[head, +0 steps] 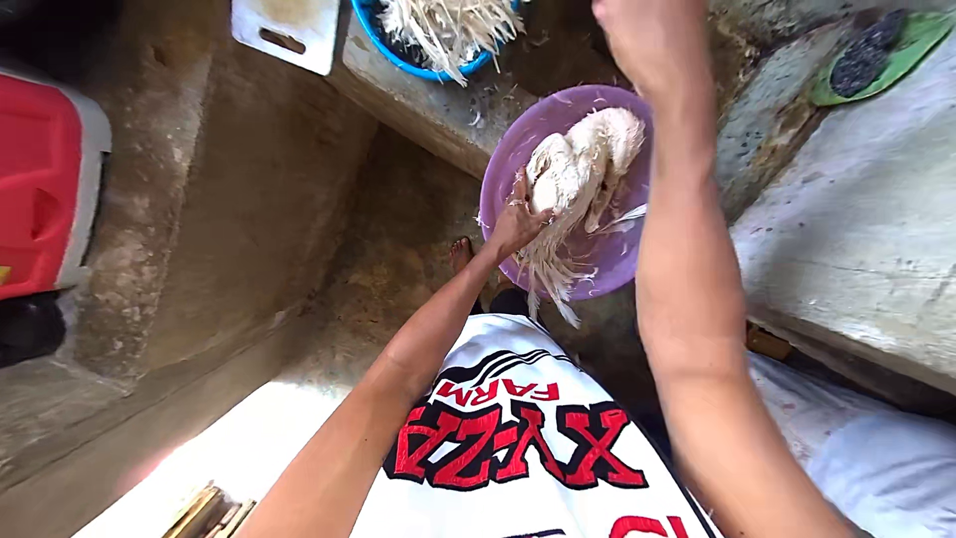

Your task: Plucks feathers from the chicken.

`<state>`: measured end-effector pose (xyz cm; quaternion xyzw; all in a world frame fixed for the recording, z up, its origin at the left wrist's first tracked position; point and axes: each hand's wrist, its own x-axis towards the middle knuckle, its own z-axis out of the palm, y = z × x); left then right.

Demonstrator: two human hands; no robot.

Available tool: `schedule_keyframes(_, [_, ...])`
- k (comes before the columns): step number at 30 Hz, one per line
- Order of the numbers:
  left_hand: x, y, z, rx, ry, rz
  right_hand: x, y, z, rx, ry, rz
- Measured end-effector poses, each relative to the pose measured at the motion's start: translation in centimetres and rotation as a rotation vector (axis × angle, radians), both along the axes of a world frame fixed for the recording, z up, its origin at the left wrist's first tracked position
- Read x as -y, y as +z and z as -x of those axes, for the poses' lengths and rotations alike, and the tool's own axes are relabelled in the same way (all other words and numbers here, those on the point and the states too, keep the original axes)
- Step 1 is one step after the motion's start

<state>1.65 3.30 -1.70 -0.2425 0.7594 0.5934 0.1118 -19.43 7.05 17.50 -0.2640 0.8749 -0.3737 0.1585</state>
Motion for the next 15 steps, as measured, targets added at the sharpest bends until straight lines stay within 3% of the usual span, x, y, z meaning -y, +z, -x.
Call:
schedule_keyframes(2, [-0.6,-0.2,0.9,-0.017,0.007,0.003,-7.0,-1.1,-1.4,0.096,-0.082,0.024])
schedule_keyframes(6, [-1.9,-0.4,2.0,0.052,-0.005,0.034,-18.3,-9.6,-8.9,0.486,-0.402,-0.089])
schedule_keyframes(10, [-1.1,-1.4,2.6,0.003,0.049,-0.139,-21.3,-15.7,-12.6,0.580,-0.506,-0.162])
schedule_keyframes(15, [-1.9,-1.3,2.6,0.016,0.176,-0.424,-20.9,-18.2,-13.5,0.768,-0.567,-0.011])
